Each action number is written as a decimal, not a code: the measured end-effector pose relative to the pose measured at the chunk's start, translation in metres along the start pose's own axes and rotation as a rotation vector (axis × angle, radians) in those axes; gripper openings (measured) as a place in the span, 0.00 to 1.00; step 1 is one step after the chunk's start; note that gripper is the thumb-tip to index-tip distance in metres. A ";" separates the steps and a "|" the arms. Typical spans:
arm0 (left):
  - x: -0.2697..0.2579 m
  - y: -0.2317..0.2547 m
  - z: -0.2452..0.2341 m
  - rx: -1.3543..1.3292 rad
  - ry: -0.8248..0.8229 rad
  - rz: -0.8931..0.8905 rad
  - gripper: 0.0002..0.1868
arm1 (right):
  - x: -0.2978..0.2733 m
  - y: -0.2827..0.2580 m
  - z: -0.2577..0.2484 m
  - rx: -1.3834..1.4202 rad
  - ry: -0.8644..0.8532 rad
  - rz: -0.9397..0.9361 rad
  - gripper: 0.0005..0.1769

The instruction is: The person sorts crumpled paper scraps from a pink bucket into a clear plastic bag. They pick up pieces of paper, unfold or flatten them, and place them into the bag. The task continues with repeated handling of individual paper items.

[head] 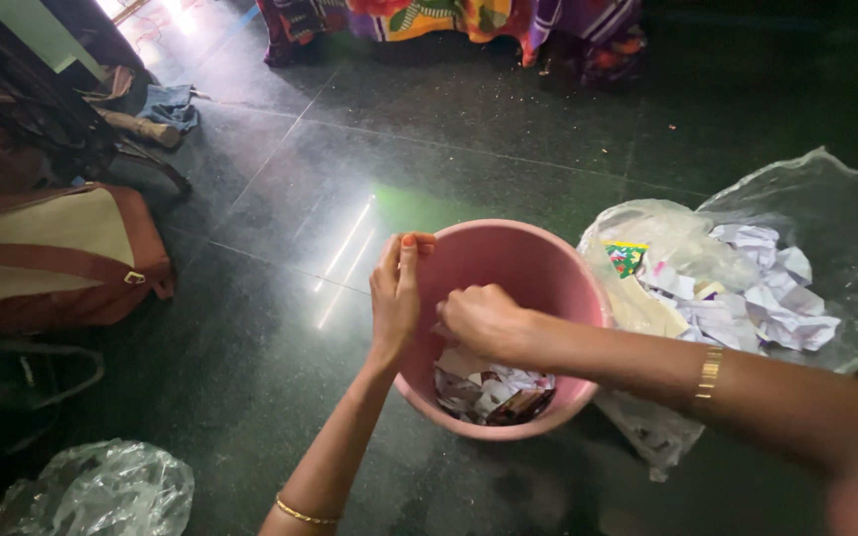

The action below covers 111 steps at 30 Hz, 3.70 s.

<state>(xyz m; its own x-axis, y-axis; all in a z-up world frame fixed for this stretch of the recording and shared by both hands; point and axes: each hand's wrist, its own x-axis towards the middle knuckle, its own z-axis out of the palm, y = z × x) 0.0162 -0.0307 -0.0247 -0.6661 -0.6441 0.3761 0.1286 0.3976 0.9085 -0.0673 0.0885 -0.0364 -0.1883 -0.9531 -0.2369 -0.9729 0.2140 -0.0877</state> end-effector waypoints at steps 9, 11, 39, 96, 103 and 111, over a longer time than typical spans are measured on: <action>-0.016 0.046 0.022 -0.180 -0.415 0.060 0.13 | -0.096 0.042 -0.065 0.391 0.622 -0.197 0.12; -0.020 0.061 0.029 -0.101 -0.405 0.104 0.13 | -0.112 0.055 -0.070 0.437 0.683 -0.219 0.09; -0.034 0.109 0.150 -0.180 -0.405 0.095 0.16 | -0.258 0.156 -0.073 0.433 0.691 0.353 0.14; -0.034 0.091 0.214 -0.431 -0.746 -0.050 0.13 | -0.275 0.142 -0.074 -0.034 0.862 -0.122 0.07; -0.028 0.093 0.222 -0.142 -0.486 0.116 0.11 | -0.273 0.140 -0.070 -0.233 0.877 -0.163 0.05; -0.024 0.098 0.208 -0.052 -0.359 0.330 0.08 | -0.273 0.119 -0.083 -0.148 0.910 -0.133 0.10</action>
<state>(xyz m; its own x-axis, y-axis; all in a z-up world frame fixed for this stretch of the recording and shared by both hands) -0.1085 0.1599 0.0178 -0.7937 -0.2196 0.5673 0.4060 0.5033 0.7628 -0.1431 0.3569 0.0978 -0.0459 -0.7817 0.6219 -0.9895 0.1212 0.0793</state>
